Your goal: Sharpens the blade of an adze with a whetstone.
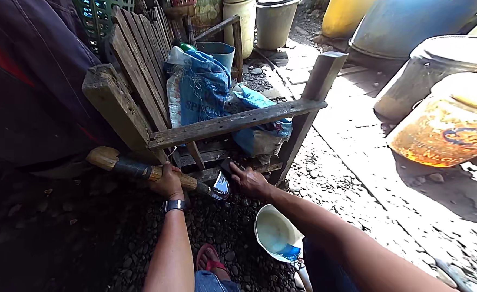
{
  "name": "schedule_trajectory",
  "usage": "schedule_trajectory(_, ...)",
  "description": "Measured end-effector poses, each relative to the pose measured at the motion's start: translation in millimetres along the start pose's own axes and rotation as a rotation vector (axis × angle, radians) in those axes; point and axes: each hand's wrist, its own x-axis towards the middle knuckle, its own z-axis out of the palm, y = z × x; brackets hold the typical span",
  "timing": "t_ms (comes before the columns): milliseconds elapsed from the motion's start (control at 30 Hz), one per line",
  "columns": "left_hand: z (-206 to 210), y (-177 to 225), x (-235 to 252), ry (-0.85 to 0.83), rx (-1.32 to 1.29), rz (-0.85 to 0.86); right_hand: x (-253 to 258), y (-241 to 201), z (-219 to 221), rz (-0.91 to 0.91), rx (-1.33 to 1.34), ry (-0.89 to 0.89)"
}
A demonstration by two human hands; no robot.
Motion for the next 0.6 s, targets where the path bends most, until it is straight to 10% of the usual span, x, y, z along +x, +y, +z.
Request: schedule_trajectory(600,2.3,3.4,-1.4,-0.001,-0.003,-0.005,13.8,-11.0,-0.4,0.048,0.009,0.018)
